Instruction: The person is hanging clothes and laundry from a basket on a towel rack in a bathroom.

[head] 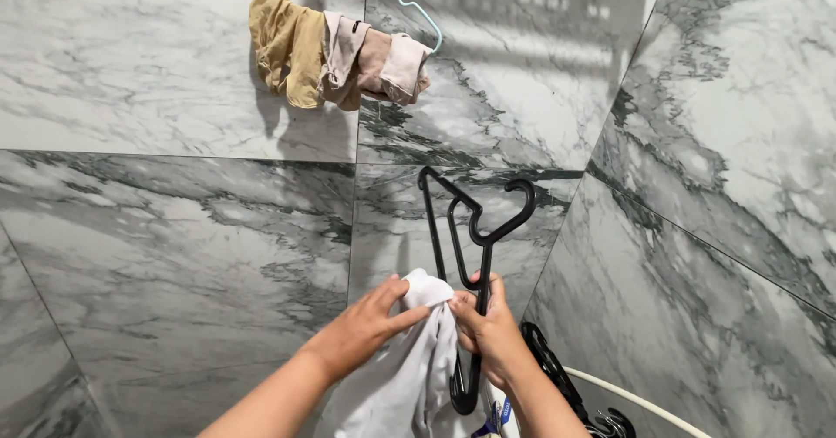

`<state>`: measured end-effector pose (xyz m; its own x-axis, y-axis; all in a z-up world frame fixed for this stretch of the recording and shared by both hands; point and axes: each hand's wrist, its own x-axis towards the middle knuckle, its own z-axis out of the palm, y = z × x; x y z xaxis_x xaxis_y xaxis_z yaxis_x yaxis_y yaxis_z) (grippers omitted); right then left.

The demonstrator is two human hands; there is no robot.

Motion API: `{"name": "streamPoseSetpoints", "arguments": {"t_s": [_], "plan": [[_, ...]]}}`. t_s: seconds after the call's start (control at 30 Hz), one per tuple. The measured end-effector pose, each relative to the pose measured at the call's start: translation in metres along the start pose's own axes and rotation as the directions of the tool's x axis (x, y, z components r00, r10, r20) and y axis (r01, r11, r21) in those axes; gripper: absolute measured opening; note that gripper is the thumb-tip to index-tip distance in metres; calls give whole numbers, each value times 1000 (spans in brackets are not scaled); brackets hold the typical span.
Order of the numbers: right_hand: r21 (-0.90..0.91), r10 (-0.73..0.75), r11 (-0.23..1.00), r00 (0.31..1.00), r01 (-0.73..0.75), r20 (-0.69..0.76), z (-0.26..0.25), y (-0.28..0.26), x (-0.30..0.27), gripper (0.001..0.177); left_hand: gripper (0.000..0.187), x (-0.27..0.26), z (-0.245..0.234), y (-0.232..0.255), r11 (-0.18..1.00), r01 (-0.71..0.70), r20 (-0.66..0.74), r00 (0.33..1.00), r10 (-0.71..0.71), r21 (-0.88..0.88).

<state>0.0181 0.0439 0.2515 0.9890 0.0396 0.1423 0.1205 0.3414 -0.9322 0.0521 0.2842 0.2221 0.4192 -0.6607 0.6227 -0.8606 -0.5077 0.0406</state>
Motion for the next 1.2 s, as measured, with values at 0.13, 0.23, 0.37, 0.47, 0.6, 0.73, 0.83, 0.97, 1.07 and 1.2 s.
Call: {"name": "streamPoseSetpoints", "arguments": {"t_s": [0.13, 0.23, 0.37, 0.47, 0.6, 0.73, 0.83, 0.97, 1.07, 1.2], "plan": [[11, 27, 1000, 999, -27, 31, -5, -1, 3, 44, 49, 10, -13, 5, 978, -195, -228, 951, 208, 78], [31, 23, 999, 998, -25, 59, -4, -5, 3, 44, 40, 21, -22, 11, 942, -322, -309, 890, 336, 97], [-26, 39, 999, 999, -39, 21, 1, -19, 3, 44, 31, 33, -36, 33, 943, -328, -200, 929, 311, -55], [-87, 33, 996, 999, -31, 29, -5, -14, 11, 37, 18, 48, -45, 48, 966, -91, -76, 994, 75, -242], [-117, 17, 993, 1000, -16, 11, 13, -45, 3, 21, 15, 80, -67, 31, 950, 96, -170, 974, -151, -297], [-159, -62, 986, 998, 57, -30, 10, -78, 4, 26, 20, 112, -90, -20, 883, 377, -259, 856, -447, -280], [-171, -143, 975, 990, 140, -6, 4, -103, 3, 38, 20, 131, -94, -68, 896, 401, -348, 826, -444, -190], [-206, -208, 956, 978, 210, 28, -3, -130, 5, 46, 32, 152, -83, -135, 808, 577, -194, 811, -552, 115], [-301, -182, 936, 983, 179, 21, -9, -142, 4, 47, 42, 152, -96, -142, 617, 771, 103, 635, -766, -158], [-384, -100, 918, 995, 97, 14, -23, -152, -4, 47, 49, 140, -91, -146, 416, 864, 327, 495, -805, -284]]}}
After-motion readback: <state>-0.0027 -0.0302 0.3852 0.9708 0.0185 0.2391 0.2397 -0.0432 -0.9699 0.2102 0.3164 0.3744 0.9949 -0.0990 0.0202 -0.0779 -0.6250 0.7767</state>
